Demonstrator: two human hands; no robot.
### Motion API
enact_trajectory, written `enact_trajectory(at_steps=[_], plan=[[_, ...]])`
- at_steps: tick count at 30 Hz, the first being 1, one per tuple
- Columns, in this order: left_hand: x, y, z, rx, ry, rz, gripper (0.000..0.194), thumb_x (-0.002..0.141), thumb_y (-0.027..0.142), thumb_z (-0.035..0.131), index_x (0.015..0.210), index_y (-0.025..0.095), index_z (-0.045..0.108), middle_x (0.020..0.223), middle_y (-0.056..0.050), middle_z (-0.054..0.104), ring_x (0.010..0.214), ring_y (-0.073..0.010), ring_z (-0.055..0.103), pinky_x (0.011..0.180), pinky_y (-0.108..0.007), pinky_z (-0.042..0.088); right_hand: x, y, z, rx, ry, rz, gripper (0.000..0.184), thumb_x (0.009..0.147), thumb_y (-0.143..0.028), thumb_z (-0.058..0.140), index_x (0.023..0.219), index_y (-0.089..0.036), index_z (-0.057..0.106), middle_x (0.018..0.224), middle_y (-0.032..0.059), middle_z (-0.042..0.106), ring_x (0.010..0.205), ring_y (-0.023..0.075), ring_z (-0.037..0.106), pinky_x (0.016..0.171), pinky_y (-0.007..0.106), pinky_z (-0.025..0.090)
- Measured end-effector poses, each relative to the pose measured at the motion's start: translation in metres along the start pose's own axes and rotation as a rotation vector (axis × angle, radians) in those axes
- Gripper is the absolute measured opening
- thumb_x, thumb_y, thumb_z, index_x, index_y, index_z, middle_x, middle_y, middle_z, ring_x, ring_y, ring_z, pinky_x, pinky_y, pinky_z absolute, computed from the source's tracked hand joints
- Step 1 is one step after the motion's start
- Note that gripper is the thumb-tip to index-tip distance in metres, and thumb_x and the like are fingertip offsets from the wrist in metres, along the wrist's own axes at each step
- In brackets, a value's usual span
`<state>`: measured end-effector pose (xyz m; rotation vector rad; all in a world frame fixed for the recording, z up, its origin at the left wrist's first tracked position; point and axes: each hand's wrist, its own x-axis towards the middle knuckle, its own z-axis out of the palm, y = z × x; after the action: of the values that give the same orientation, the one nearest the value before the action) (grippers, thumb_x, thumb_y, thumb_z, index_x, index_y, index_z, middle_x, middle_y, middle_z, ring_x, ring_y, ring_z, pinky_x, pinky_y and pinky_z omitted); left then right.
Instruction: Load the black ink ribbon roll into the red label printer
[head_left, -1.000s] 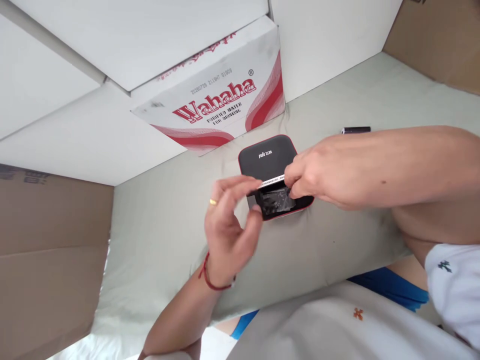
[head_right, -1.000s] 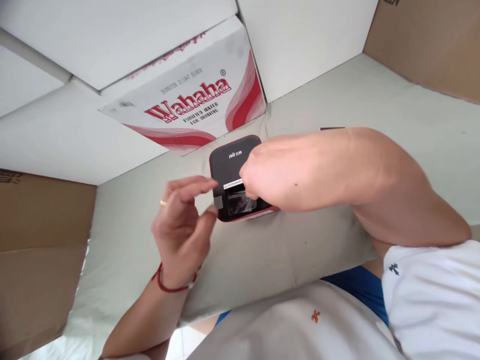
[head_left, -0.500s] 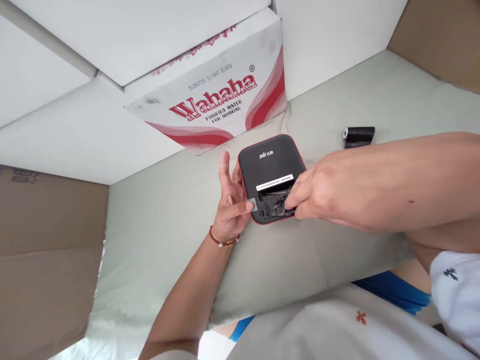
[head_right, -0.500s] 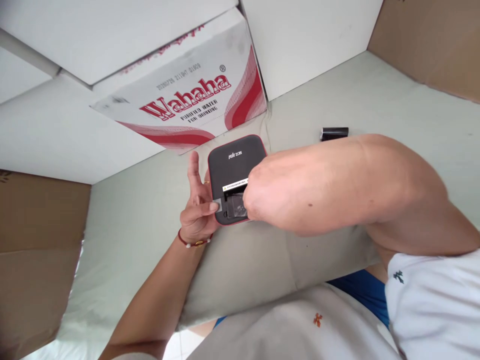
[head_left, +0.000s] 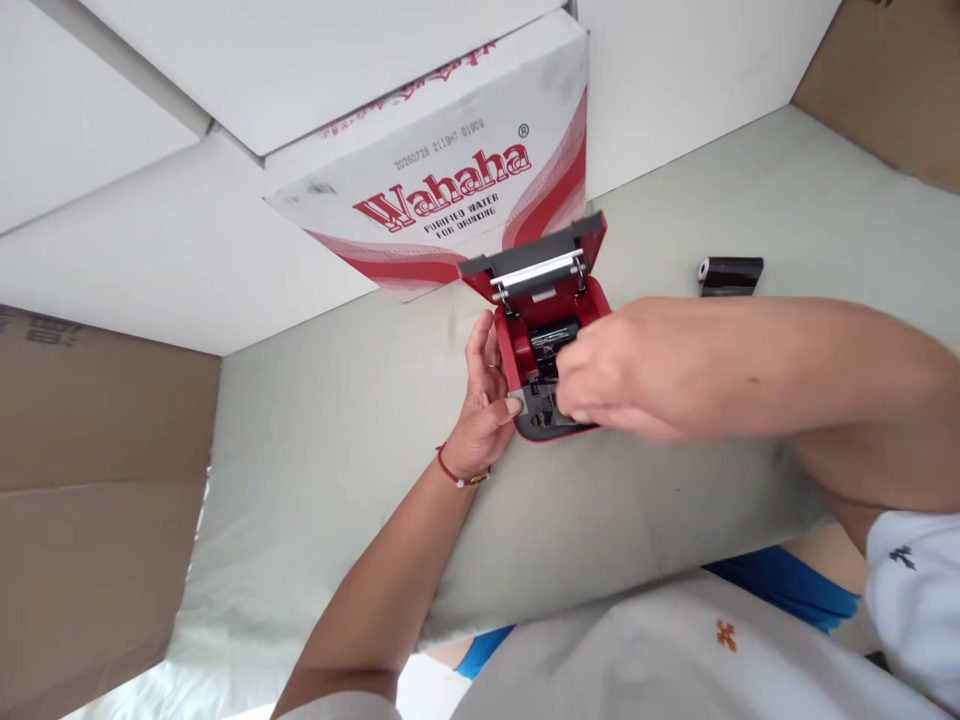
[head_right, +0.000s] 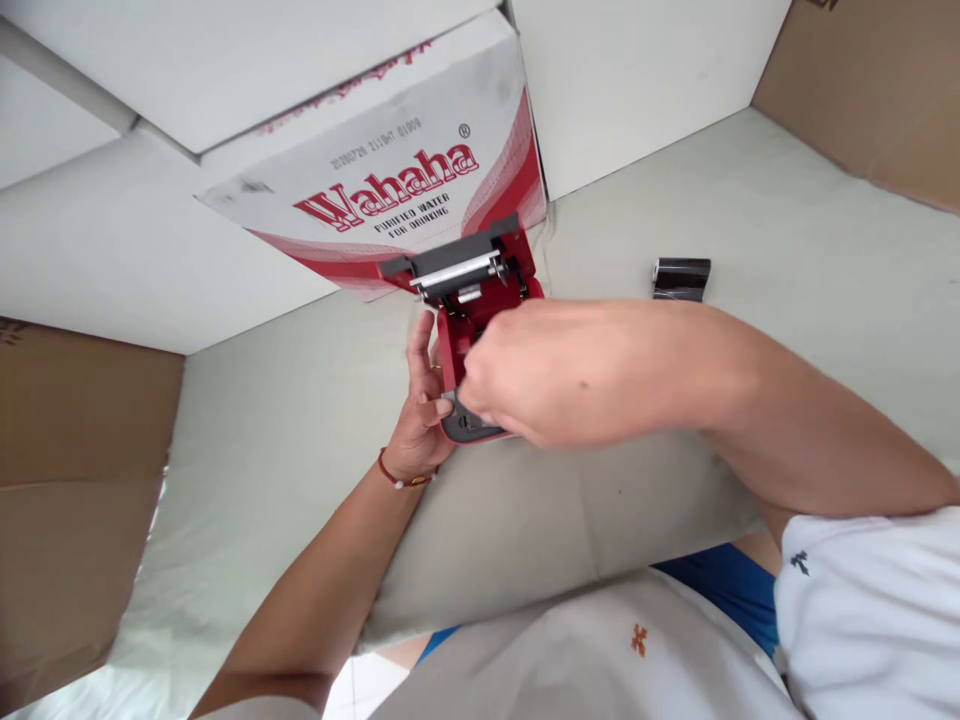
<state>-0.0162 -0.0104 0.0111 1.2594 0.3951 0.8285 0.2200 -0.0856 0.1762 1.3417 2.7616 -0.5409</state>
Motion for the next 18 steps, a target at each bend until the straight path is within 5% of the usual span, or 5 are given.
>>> enact_trajectory(at_steps=[6, 11, 18], plan=[[0.002, -0.002, 0.0, -0.013, -0.004, 0.005, 0.1, 0.087, 0.062, 0.098, 0.173, 0.052, 0.047, 0.194, 0.0, 0.037, 0.187, -0.0379, 0.024, 0.154, -0.063, 0.022, 0.041, 0.006, 0.004, -0.124, 0.042, 0.513, 0.029, 0.11, -0.016, 0.057, 0.116, -0.02, 0.085, 0.113, 0.0126, 0.085, 0.09, 0.0261, 0.075, 0.069, 0.036, 0.04], [0.004, -0.005, -0.002, -0.005, -0.011, 0.007, 0.105, 0.086, 0.064, 0.098, 0.175, 0.048, 0.045, 0.197, -0.001, 0.031, 0.189, -0.0386, 0.017, 0.155, -0.063, 0.019, 0.047, 0.013, 0.006, -0.114, -0.017, 0.571, 0.036, 0.104, -0.014, 0.064, 0.133, -0.02, 0.084, 0.142, 0.0144, 0.083, 0.117, 0.0344, 0.08, 0.083, 0.038, 0.053], [0.005, -0.008, -0.002, -0.027, -0.01, 0.011, 0.104, 0.085, 0.064, 0.099, 0.174, 0.049, 0.046, 0.196, -0.001, 0.034, 0.188, -0.0395, 0.021, 0.154, -0.065, 0.021, 0.054, 0.012, 0.003, -0.135, -0.059, 0.591, 0.024, 0.096, -0.008, 0.068, 0.11, -0.018, 0.085, 0.118, 0.0164, 0.085, 0.101, 0.0316, 0.079, 0.072, 0.036, 0.044]])
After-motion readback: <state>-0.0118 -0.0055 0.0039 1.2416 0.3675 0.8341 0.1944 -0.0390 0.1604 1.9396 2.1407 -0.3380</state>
